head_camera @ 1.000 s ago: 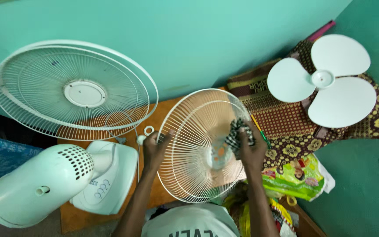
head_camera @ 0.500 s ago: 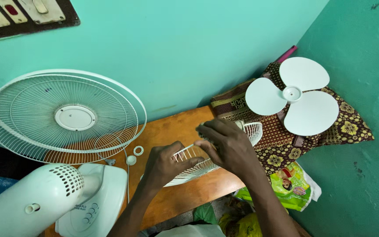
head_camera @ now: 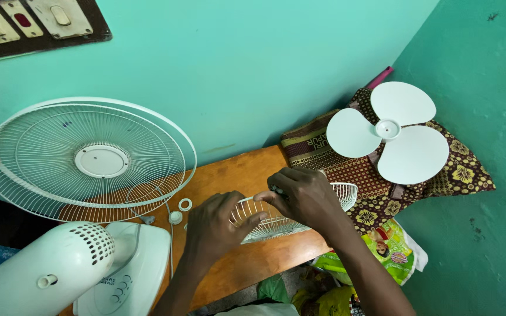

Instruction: The person wipes the fan cage and a small plastic cap with a cloth, then attaches the cage to the fan head and secures it. The fan blades remain separate on the table.

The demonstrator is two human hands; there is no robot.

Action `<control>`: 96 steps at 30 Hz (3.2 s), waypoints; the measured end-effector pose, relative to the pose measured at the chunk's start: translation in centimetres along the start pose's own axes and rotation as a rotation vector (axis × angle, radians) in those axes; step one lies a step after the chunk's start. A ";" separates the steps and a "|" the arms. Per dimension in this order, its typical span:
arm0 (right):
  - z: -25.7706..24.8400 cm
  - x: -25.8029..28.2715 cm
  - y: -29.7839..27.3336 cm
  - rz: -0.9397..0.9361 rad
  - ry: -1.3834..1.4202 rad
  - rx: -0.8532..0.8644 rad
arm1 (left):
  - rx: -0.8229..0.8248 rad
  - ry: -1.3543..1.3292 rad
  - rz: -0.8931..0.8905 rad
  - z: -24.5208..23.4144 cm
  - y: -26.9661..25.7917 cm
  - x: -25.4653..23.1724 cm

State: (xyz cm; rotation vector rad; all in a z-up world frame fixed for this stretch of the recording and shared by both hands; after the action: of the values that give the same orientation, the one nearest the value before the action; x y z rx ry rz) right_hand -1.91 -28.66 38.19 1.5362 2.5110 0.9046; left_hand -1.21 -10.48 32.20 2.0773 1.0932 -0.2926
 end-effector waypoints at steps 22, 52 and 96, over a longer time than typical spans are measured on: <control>2.4 -1.3 0.5 -0.087 0.223 0.189 | -0.028 -0.334 -0.072 0.7 -0.4 2.1; 4.8 2.2 1.0 -0.013 0.066 -0.089 | -0.191 -0.209 0.041 1.5 -1.1 2.6; 7.8 -7.2 -4.6 0.180 0.320 -0.201 | -0.175 0.140 0.036 -0.6 3.3 3.7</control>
State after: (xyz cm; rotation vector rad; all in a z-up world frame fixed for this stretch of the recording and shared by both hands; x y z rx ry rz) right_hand 0.73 -32.62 27.69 1.6876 2.4050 1.4869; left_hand 3.50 -8.98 32.40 1.9818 1.1201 -0.0319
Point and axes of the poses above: each hand's wrist, its own y-axis towards the middle knuckle, its own z-axis out of the palm, x = y × z, the point moved 4 cm from there along y, towards the middle knuckle, and after that the axes turned 4 degrees about -x, right-handed, at the moved point
